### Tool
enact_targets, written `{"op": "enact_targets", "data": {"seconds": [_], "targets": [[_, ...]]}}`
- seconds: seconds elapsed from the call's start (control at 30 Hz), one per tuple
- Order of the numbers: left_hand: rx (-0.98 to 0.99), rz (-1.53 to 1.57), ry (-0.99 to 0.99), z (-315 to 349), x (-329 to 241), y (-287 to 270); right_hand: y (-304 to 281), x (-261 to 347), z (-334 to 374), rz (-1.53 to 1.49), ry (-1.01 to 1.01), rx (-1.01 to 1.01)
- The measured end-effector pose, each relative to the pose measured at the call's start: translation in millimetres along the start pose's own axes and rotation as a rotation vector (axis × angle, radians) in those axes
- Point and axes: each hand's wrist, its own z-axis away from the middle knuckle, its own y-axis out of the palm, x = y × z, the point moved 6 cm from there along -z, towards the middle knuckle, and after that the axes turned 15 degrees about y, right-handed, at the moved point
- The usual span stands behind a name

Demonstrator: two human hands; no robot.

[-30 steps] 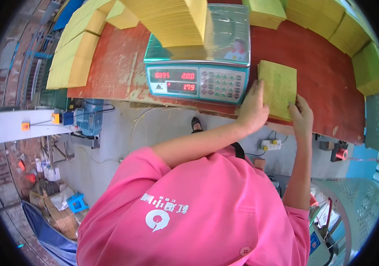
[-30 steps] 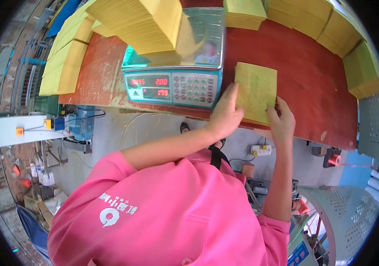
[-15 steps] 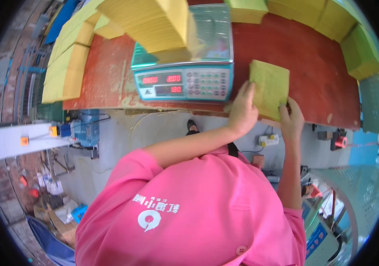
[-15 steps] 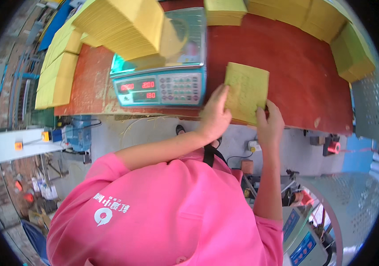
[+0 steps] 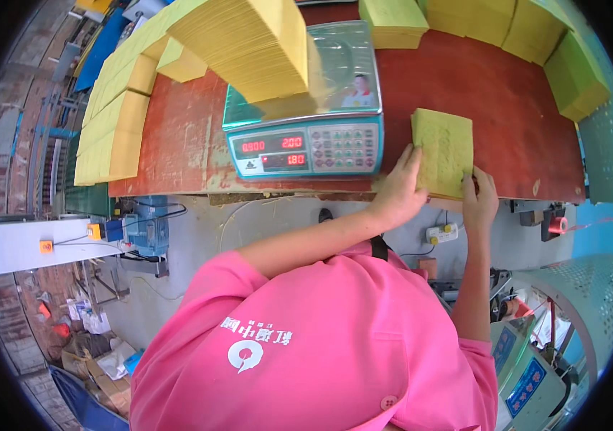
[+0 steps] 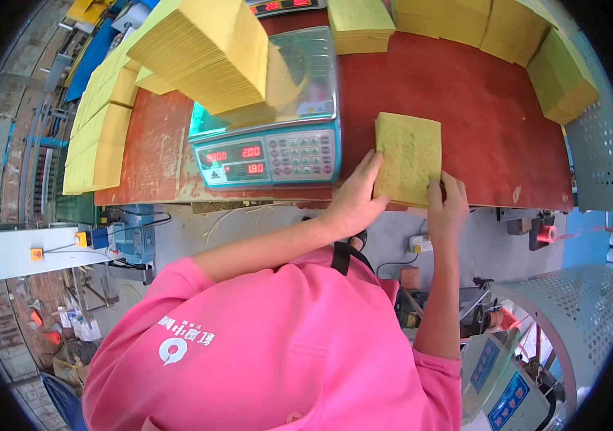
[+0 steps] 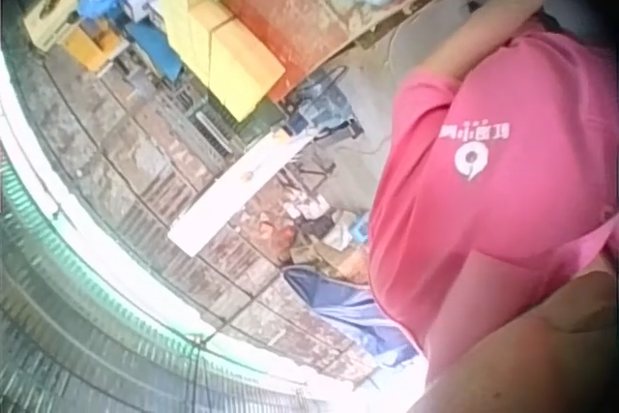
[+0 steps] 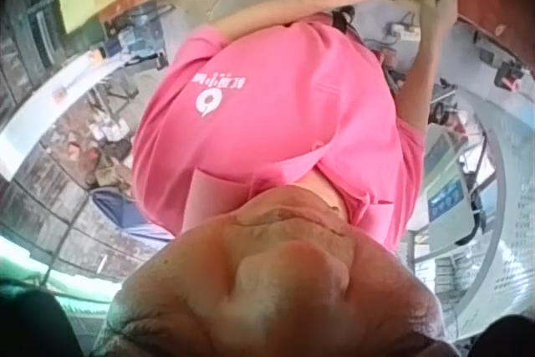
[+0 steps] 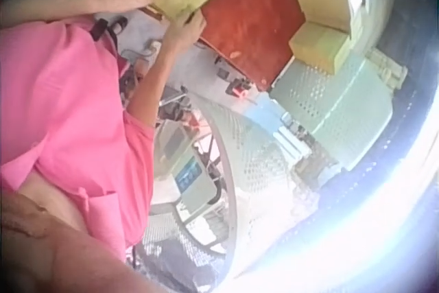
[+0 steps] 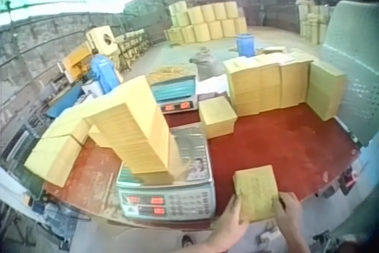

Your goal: The recorder is weighing stacks of yellow paper on a digital scale and sorting them on a table in a paper mill.

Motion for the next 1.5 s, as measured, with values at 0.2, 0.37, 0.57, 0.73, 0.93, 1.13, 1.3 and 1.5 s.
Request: {"op": "enact_targets", "data": {"seconds": [0.2, 0.37, 0.57, 0.73, 0.93, 1.13, 1.3, 1.5], "targets": [[0.194, 0.077, 0.086, 13, -41, -53, 10, -3, 7, -0.001, 0.055, -0.002], [0.357, 0.167, 0.28, 27, -43, -125, 18, 7, 11, 0.048, 0.073, -0.023], [-0.323, 0.287, 0.134, -1, -17, -330, -1, 55, 24, -0.076, 0.078, -0.211], [-0.538, 0.44, -0.114, -79, 26, -471, 71, 208, 17, -0.548, -0.117, 0.185], [-0.136, 0.568, -0.412, -141, 43, -421, 207, 301, -88, -0.852, -0.234, 0.42], [0.032, 0.6, -0.463, -135, 36, -413, 270, 319, -103, -0.847, -0.139, 0.513], [0.145, 0.62, -0.462, -104, 30, -406, 191, 290, -15, -0.71, -0.132, 0.446], [0.265, 0.666, -0.439, -122, 20, -387, 172, 182, 81, -0.869, 0.392, 0.577]]}}
